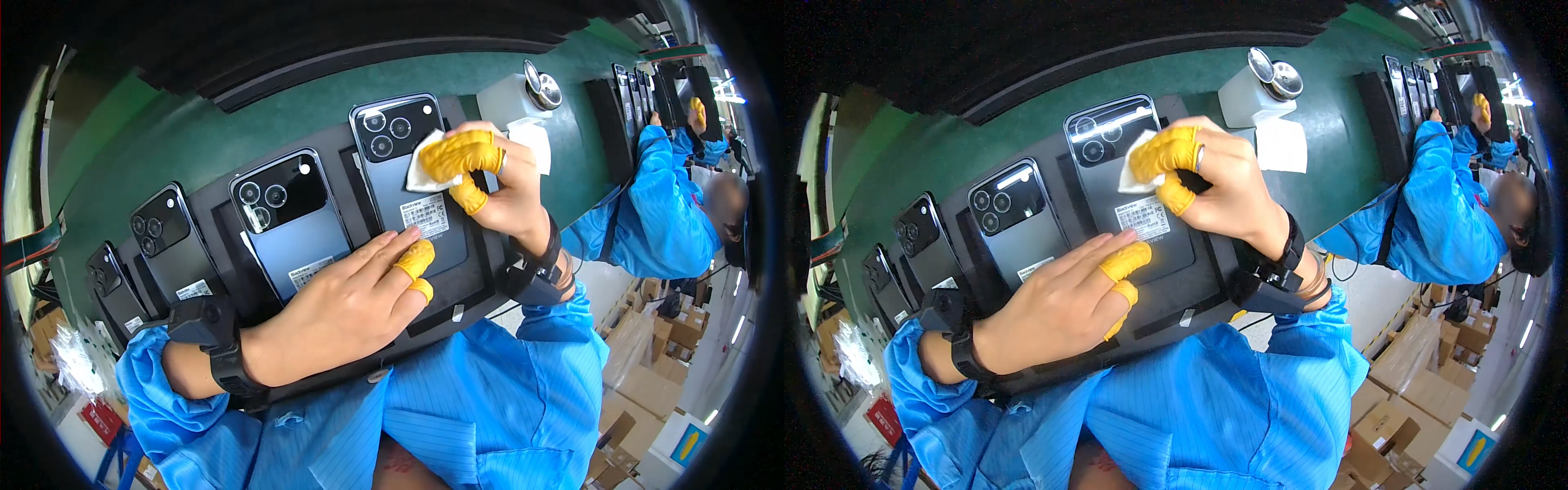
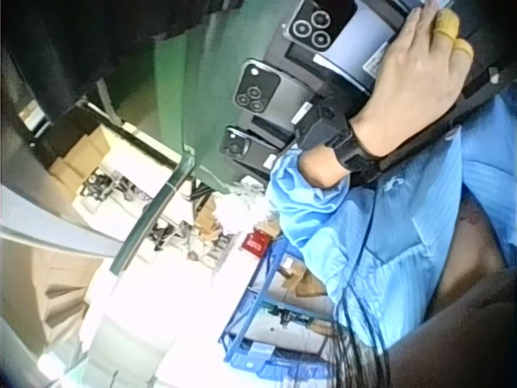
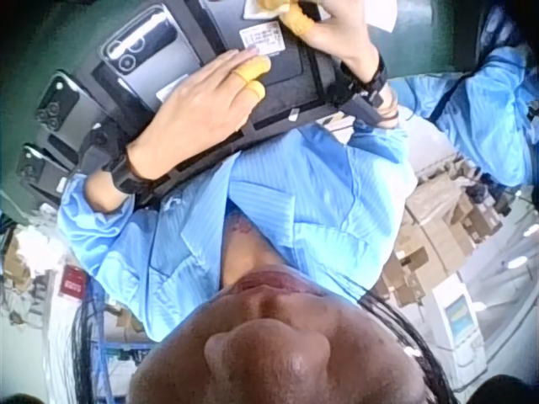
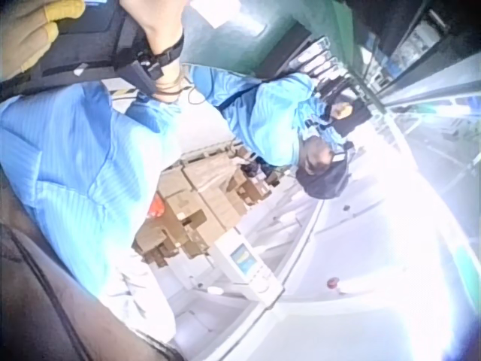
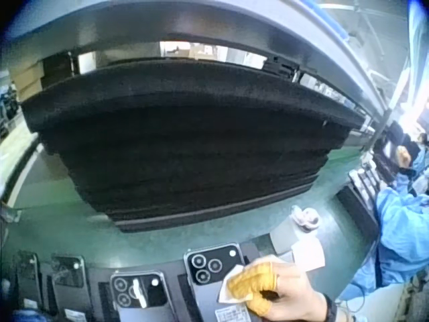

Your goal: The recorder cleans the back covers of several smartphones in a tray and then moves them to another area.

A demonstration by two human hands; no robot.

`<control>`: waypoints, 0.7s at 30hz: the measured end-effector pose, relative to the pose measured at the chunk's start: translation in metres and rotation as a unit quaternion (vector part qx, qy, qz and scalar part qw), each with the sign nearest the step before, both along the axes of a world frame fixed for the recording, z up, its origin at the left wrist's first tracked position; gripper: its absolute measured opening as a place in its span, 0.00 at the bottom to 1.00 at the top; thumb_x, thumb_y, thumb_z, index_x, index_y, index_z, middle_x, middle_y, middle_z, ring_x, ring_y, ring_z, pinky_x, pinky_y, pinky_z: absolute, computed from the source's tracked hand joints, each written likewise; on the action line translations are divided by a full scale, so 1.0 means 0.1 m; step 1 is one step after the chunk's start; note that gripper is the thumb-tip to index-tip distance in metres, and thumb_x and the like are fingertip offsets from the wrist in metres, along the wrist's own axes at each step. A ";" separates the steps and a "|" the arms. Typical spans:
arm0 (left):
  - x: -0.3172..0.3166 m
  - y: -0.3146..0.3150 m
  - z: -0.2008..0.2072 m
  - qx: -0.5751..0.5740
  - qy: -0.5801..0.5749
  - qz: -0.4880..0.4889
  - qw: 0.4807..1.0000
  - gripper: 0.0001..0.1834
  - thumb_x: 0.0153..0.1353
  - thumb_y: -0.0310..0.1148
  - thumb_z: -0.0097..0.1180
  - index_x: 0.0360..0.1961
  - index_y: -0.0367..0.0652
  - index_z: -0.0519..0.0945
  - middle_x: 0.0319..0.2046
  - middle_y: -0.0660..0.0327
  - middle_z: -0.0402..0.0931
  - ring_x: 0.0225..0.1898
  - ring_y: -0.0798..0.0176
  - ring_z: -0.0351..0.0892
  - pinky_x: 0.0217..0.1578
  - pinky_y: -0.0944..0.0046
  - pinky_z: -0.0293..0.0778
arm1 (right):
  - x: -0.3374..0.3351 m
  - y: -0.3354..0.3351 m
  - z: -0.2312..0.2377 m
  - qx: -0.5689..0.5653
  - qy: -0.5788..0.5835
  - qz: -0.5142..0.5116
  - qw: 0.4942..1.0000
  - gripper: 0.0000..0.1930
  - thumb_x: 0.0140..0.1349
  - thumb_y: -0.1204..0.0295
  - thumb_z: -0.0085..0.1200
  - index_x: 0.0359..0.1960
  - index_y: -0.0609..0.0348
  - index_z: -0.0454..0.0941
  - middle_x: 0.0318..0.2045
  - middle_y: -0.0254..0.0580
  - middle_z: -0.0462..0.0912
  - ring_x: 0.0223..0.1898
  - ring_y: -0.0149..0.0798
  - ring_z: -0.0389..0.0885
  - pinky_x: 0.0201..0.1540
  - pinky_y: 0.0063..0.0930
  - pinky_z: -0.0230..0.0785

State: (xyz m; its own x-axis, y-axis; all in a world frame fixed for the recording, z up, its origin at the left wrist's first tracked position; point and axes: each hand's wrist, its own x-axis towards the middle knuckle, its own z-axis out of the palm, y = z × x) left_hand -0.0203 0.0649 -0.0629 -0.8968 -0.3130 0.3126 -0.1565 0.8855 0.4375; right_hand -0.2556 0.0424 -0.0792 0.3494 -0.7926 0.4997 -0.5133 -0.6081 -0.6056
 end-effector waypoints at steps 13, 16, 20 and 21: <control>-0.05 -0.02 0.02 0.008 0.010 -0.002 1.000 0.07 0.51 0.27 0.56 0.24 0.34 0.72 0.45 0.44 0.75 0.54 0.45 0.73 0.55 0.54 0.71 | -0.14 -0.27 0.02 0.091 -0.252 -0.091 0.959 0.11 0.57 0.85 0.54 0.42 0.67 0.77 0.43 0.47 0.81 0.46 0.38 0.80 0.53 0.27 0.70; -0.05 -0.02 0.04 0.009 0.001 -0.006 1.000 0.07 0.50 0.27 0.56 0.24 0.34 0.72 0.45 0.43 0.75 0.54 0.45 0.72 0.55 0.54 0.71 | -0.05 -0.31 -0.02 0.147 -0.210 -0.084 0.963 0.08 0.56 0.83 0.56 0.38 0.66 0.79 0.40 0.43 0.83 0.42 0.34 0.81 0.49 0.25 0.72; -0.04 -0.01 0.02 -0.001 -0.003 -0.004 1.000 0.07 0.50 0.28 0.56 0.24 0.35 0.72 0.45 0.43 0.75 0.55 0.46 0.72 0.55 0.53 0.71 | -0.03 -0.13 0.01 0.127 -0.152 -0.106 0.974 0.06 0.52 0.84 0.55 0.33 0.66 0.80 0.35 0.43 0.84 0.40 0.36 0.82 0.46 0.26 0.72; -0.04 0.00 0.02 0.001 0.000 -0.003 1.000 0.08 0.50 0.28 0.56 0.24 0.35 0.72 0.45 0.44 0.75 0.55 0.46 0.72 0.55 0.54 0.71 | -0.03 -0.08 0.03 0.128 -0.142 -0.105 0.976 0.06 0.52 0.84 0.55 0.32 0.66 0.80 0.34 0.43 0.84 0.40 0.37 0.82 0.46 0.26 0.72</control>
